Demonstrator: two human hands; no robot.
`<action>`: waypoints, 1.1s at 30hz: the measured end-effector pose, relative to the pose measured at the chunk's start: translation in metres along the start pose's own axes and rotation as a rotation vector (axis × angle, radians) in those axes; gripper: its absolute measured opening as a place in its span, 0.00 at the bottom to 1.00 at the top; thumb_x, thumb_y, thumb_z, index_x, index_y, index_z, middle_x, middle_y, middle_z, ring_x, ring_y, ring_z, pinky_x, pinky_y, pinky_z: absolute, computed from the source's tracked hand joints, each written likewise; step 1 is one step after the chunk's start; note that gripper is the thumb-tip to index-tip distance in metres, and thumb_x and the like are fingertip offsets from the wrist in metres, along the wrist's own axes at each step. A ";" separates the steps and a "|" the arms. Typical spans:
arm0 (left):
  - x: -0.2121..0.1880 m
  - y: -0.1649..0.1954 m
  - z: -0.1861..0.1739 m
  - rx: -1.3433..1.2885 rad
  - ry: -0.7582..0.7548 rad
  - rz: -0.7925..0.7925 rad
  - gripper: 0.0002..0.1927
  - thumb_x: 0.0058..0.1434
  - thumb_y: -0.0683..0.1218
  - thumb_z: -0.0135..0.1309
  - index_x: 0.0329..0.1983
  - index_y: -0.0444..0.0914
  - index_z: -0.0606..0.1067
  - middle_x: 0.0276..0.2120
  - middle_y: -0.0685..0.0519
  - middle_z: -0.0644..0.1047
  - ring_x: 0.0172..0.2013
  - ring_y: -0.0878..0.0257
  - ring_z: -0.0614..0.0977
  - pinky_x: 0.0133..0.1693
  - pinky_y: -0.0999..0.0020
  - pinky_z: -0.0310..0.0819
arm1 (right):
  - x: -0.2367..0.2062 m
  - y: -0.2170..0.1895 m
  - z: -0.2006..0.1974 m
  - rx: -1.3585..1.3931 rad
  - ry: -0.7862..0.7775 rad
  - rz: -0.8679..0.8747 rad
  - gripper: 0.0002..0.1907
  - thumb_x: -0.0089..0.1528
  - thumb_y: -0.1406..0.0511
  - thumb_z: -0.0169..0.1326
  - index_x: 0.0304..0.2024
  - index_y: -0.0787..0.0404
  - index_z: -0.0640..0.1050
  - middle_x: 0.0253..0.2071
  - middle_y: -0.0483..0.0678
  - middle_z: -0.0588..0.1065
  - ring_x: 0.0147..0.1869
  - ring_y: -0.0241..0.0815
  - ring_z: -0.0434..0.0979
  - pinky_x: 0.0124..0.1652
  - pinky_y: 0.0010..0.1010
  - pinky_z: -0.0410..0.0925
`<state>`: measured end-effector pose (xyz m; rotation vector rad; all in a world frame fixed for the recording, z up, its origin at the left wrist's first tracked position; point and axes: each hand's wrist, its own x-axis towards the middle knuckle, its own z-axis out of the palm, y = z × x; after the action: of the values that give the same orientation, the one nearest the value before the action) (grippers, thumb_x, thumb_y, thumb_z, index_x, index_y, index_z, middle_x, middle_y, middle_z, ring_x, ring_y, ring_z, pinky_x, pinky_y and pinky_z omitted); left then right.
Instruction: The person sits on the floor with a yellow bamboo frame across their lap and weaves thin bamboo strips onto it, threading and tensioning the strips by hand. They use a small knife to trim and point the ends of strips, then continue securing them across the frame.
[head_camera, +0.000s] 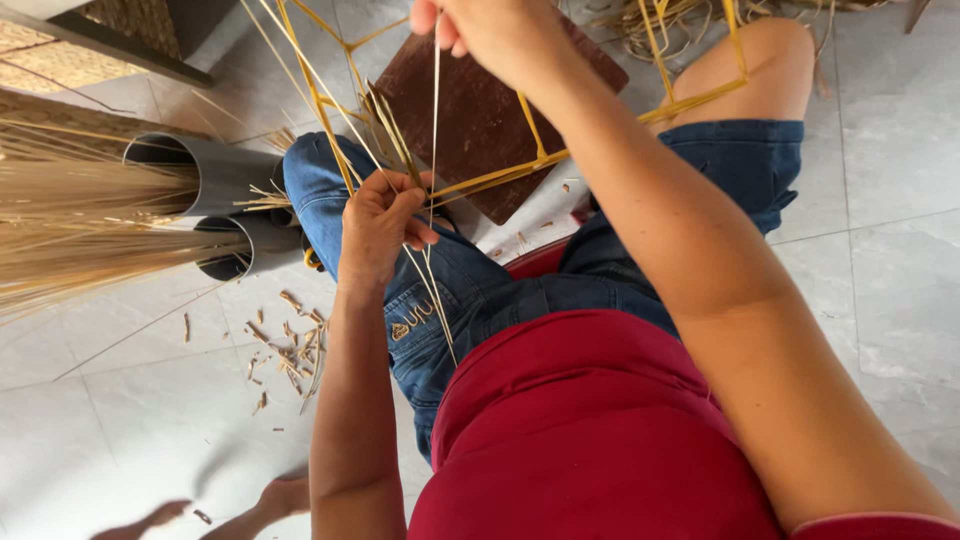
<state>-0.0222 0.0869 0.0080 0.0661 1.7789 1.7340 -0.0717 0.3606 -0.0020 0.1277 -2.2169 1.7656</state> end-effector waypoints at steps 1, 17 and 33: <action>0.000 0.000 0.000 -0.006 -0.007 -0.005 0.04 0.66 0.39 0.51 0.40 0.31 0.72 0.45 0.43 0.83 0.19 0.65 0.81 0.18 0.76 0.74 | 0.002 -0.002 0.011 0.034 0.001 0.052 0.12 0.73 0.66 0.47 0.45 0.61 0.82 0.33 0.45 0.82 0.31 0.28 0.79 0.31 0.21 0.73; 0.001 0.000 -0.007 0.013 0.028 -0.004 0.05 0.65 0.38 0.53 0.42 0.32 0.70 0.35 0.44 0.84 0.16 0.65 0.80 0.14 0.75 0.69 | 0.000 -0.028 0.066 0.106 -0.193 0.318 0.11 0.69 0.67 0.51 0.48 0.65 0.81 0.27 0.45 0.78 0.23 0.27 0.75 0.21 0.19 0.68; 0.002 0.002 -0.007 0.046 0.108 -0.016 0.10 0.61 0.37 0.52 0.45 0.31 0.68 0.33 0.43 0.85 0.14 0.64 0.81 0.12 0.74 0.70 | -0.013 -0.016 0.071 0.078 -0.167 0.273 0.09 0.73 0.66 0.50 0.49 0.63 0.80 0.32 0.46 0.79 0.26 0.27 0.76 0.23 0.17 0.69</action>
<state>-0.0283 0.0818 0.0082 -0.0222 1.8917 1.7145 -0.0681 0.2872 -0.0042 -0.0127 -2.3771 2.0534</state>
